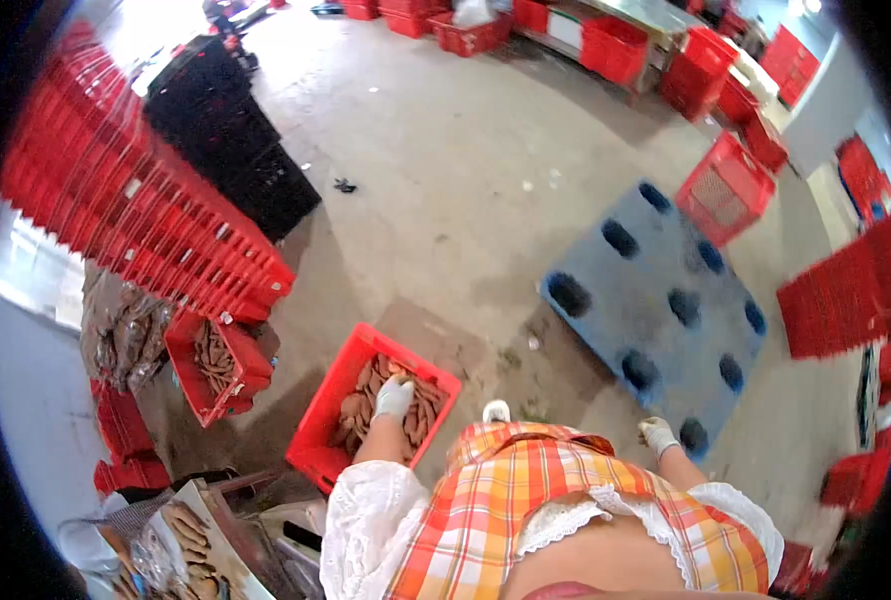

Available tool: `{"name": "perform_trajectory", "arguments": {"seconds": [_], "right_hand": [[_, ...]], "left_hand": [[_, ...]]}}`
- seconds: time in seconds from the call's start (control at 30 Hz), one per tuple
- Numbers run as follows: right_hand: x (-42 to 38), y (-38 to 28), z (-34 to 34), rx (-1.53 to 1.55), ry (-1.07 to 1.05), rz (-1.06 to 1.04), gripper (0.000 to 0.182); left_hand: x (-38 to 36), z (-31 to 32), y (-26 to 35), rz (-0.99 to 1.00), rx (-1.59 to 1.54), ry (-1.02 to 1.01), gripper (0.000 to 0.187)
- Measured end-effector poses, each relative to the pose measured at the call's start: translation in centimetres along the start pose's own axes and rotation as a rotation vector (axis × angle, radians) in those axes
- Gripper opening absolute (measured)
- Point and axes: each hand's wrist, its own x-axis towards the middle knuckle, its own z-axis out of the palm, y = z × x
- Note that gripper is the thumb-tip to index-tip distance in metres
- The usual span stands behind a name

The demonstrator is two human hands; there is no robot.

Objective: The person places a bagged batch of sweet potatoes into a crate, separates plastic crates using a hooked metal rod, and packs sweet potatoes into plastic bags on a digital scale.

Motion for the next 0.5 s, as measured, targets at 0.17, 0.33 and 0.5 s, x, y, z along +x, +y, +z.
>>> {"name": "perform_trajectory", "arguments": {"seconds": [0.17, 0.33, 0.5], "right_hand": [[7.8, -12.7, -1.7, -0.126, -0.038, -0.181, 0.016], [13.4, -26.1, -3.5, -0.282, -0.029, -0.105, 0.016], [29.3, -43.3, -2.4, -1.102, -0.031, -0.291, 0.026]], "left_hand": [[12.5, 1.8, 9.5, 0.291, 0.050, -0.066, 0.044], [22.4, -4.3, 12.6, 0.258, 0.110, -0.073, 0.048], [26.4, -10.8, 6.6, -0.209, -0.263, 0.433, 0.045]]}}
